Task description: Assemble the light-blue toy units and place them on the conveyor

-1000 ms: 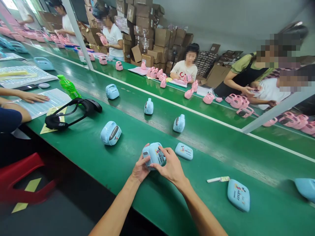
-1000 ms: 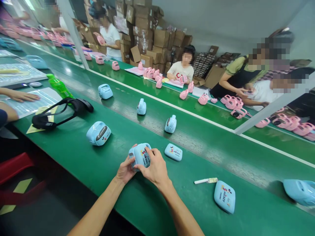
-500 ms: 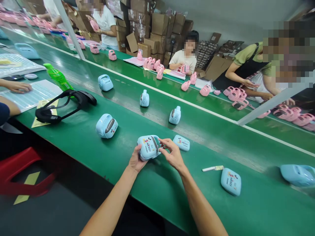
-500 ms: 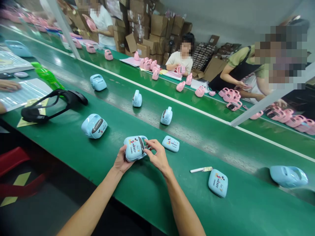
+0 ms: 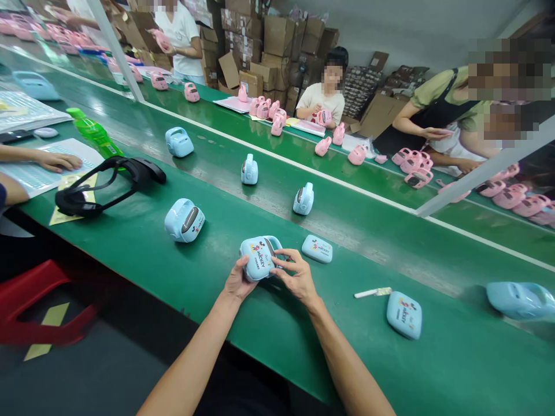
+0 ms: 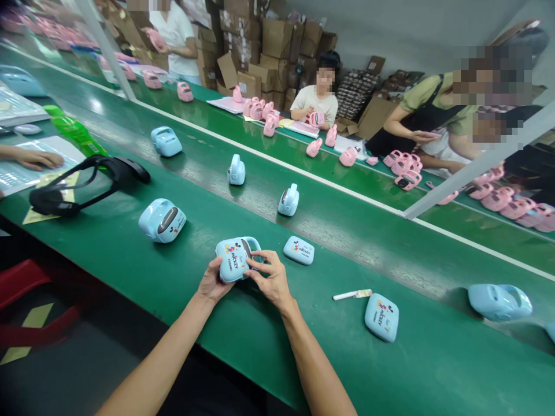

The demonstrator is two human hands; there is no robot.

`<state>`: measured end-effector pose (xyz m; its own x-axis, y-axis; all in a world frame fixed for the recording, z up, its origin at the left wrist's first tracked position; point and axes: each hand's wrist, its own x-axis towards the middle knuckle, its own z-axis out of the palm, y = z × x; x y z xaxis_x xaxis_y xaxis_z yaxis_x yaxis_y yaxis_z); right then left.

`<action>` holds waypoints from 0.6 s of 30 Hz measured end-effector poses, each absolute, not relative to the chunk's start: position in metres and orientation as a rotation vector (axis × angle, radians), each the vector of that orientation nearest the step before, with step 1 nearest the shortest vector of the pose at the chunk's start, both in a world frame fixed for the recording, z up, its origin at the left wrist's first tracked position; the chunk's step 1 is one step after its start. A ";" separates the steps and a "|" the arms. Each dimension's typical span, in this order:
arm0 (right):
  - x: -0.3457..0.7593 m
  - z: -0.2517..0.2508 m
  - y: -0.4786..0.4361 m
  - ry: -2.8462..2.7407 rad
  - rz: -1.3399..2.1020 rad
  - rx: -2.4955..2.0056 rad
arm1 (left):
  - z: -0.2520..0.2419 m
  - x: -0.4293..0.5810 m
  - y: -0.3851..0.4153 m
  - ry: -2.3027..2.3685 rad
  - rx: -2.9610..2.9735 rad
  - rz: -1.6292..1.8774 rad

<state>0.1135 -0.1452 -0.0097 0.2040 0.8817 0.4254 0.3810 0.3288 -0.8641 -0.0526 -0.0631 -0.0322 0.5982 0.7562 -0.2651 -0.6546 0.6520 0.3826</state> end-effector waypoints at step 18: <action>0.124 0.018 -0.155 -1.842 0.384 -1.280 | -0.032 -0.053 -0.068 0.439 0.503 0.689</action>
<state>0.1240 -0.1548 0.0179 -0.1269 0.8786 0.4604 0.6219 0.4320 -0.6531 -0.0531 -0.0675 -0.0324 0.6910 0.6903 -0.2145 -0.4861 0.6633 0.5690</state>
